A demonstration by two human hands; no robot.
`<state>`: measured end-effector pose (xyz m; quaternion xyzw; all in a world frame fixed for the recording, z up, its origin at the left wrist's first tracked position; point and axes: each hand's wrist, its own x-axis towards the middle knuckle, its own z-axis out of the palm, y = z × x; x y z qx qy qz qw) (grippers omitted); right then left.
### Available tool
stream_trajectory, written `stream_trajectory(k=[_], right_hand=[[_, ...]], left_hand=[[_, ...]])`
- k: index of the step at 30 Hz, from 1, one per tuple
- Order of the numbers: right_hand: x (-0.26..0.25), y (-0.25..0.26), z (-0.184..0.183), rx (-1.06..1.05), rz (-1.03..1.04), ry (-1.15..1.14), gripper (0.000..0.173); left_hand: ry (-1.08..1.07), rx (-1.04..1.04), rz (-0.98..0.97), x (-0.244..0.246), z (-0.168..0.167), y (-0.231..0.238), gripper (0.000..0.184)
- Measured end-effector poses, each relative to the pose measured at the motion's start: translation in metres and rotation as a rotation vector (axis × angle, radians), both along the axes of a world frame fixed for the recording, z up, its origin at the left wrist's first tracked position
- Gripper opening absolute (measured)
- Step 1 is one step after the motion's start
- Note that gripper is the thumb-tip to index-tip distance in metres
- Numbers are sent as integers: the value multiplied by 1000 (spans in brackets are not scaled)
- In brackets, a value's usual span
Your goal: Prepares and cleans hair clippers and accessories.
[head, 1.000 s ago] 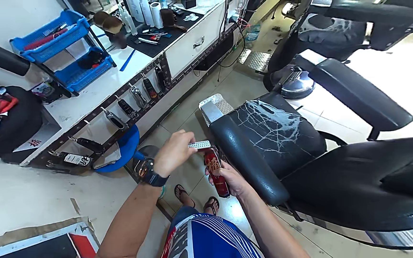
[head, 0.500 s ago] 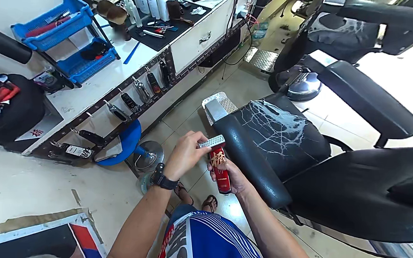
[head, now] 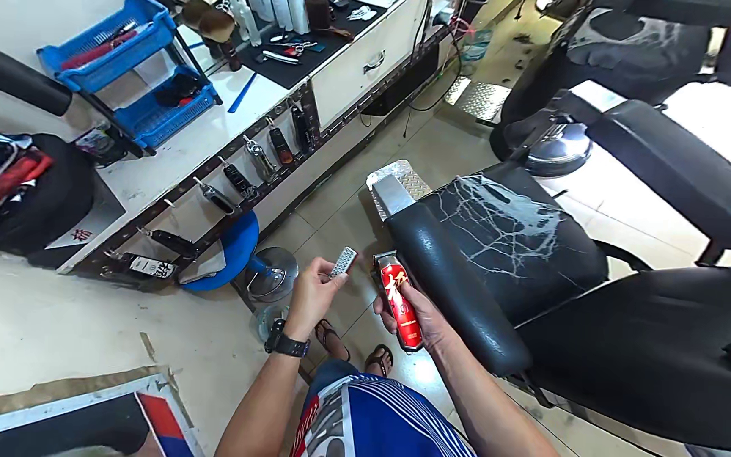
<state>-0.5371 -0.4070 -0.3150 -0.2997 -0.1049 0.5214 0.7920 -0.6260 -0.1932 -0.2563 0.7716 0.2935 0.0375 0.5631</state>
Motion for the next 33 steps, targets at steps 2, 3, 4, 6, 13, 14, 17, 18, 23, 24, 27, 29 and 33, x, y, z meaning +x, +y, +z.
stream_trajectory(k=[2, 3, 4, 6, 13, 14, 17, 18, 23, 24, 27, 29, 33], right_hand=[[-3, 5, 0, -122, 7, 13, 50], [-5, 8, 0, -180, 17, 35, 46], [-7, 12, 1, -229, 29, 55, 44], [-13, 21, 0, -296, 36, 96, 46], [-15, 29, 3, -429, 15, 85, 43], [-16, 30, 5, -439, 28, 58, 42], [-22, 36, 9, -445, 78, -8, 39], [-25, 39, 10, -451, 81, -1, 39], [-24, 46, 17, -516, 8, 107, 38], [-22, 45, 18, -528, 11, 102, 38], [-23, 46, 22, -536, 41, 63, 38], [-26, 49, 24, -529, 35, 72, 38], [-23, 50, 29, -555, -18, 93, 38]], left_hand=[[-30, -69, 13, -12, -3, 5, 31], [-49, -119, -16, -17, -5, 3, 32], [-38, -129, -41, -20, -7, 2, 32], [44, 12, -24, -23, -17, 4, 31], [48, -42, 20, -52, -28, 7, 30], [39, -48, 9, -52, -30, 6, 29], [48, 51, 34, -37, -31, 5, 28], [39, 101, 65, -33, -29, 4, 26], [62, 251, 50, -40, -23, 5, 28], [104, 239, 0, -41, -22, 6, 29], [140, 235, -27, -31, -24, 6, 27], [80, 269, 42, -24, -26, 7, 26], [67, 262, 26, -33, -22, 5, 29]])
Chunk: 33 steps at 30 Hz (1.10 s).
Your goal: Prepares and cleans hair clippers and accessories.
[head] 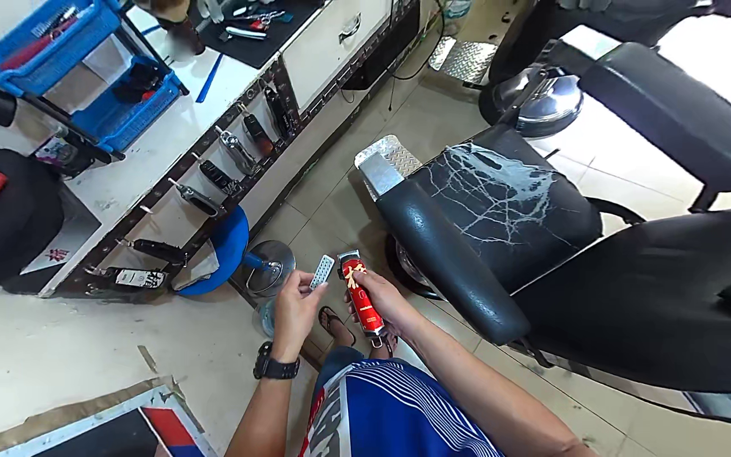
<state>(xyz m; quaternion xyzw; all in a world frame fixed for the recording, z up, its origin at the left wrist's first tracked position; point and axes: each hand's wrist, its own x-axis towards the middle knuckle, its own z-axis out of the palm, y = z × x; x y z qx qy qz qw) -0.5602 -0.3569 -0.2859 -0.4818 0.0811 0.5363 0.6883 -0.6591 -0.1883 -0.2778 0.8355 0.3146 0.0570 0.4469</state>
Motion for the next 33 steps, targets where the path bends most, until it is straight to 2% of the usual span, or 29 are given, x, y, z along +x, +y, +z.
stream_trajectory(k=[3, 7, 11, 15, 20, 24, 29, 33], right_hand=[[-1, -1, 4, 6, 5, 3, 37], [-1, -1, 5, 29, -13, -5, 38], [0, -4, 9, 28, -9, 12, 39], [-4, -2, 12, 33, -25, 18, 39], [-2, -6, 13, 27, -17, 8, 40], [-4, -7, 12, 33, -5, 15, 41], [-3, -15, 16, 10, 38, -8, 41], [-6, -15, 16, 6, 59, -17, 42]], left_hand=[[58, -27, -43, 6, -1, -2, 29], [-36, 32, 4, 12, 1, 1, 28], [24, 29, -76, 8, 10, 1, 27], [-33, 137, -19, 18, 14, 2, 27], [40, 178, -149, 15, 25, -1, 28], [-37, 312, -139, 26, 31, 2, 25], [98, 294, -284, 32, 50, 5, 25], [63, 406, -294, 45, 54, 2, 24]])
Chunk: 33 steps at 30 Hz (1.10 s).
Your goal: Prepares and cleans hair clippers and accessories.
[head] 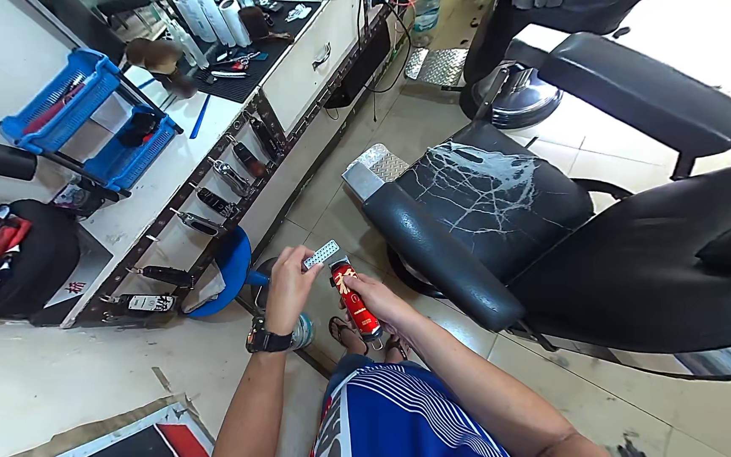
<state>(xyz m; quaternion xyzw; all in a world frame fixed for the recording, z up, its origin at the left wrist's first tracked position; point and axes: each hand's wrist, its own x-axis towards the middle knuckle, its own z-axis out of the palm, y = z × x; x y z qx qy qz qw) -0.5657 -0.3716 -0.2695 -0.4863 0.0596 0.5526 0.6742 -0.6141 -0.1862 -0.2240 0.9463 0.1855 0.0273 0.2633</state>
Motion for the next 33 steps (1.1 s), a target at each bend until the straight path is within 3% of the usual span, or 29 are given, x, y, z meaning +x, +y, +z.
stream_trajectory(k=[11, 20, 25, 29, 33], right_hand=[[3, -12, -2, 3, 61, -57, 42], [4, -13, -2, 32, 78, -104, 42], [4, -15, -6, 72, 91, -171, 41], [6, -14, -10, 50, 73, -311, 50], [12, -11, -18, -97, 161, -576, 62]], left_hand=[[103, 18, -154, 13, 14, -11, 22], [52, 100, -149, 17, 18, -15, 21], [2, 41, -207, 15, 19, -18, 22], [-199, 106, -143, 15, 35, -23, 23], [-124, 61, -293, 22, 49, -34, 23]])
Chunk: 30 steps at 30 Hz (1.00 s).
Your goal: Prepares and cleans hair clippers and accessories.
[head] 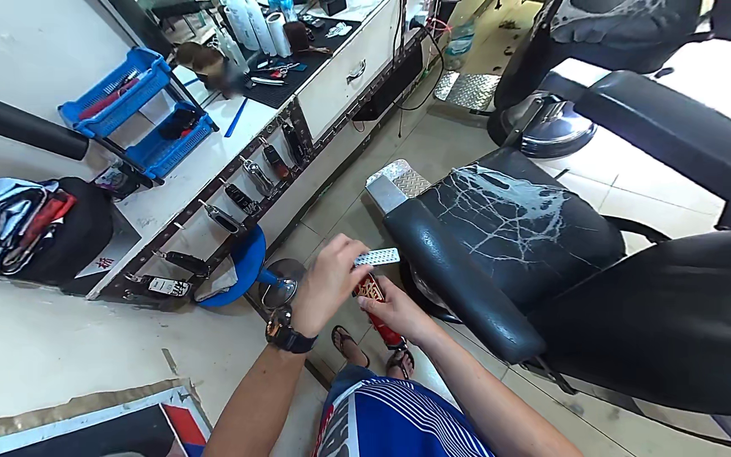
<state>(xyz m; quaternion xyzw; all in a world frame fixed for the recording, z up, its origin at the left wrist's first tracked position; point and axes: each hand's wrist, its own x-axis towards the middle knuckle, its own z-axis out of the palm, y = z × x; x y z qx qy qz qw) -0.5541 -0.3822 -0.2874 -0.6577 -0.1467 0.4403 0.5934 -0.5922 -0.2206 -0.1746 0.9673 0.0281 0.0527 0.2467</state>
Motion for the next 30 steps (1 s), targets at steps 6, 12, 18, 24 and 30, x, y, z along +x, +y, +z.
stream_trajectory(k=[6, 12, 18, 24, 30], right_hand=[[11, 2, 8, -257, 130, -197, 57], [9, 4, 8, -332, 203, -241, 57], [9, 3, 6, -361, 242, -254, 58], [12, 9, 4, -301, 225, -170, 61], [13, 5, -2, -175, 73, 92, 57]], left_hand=[[389, 9, -53, 13, -2, 32, 17], [360, 51, -9, 19, 7, 26, 15], [444, 124, 45, 10, 9, 45, 14], [381, 74, -34, 15, -4, 31, 16], [325, -42, 214, 2, -8, 43, 19]])
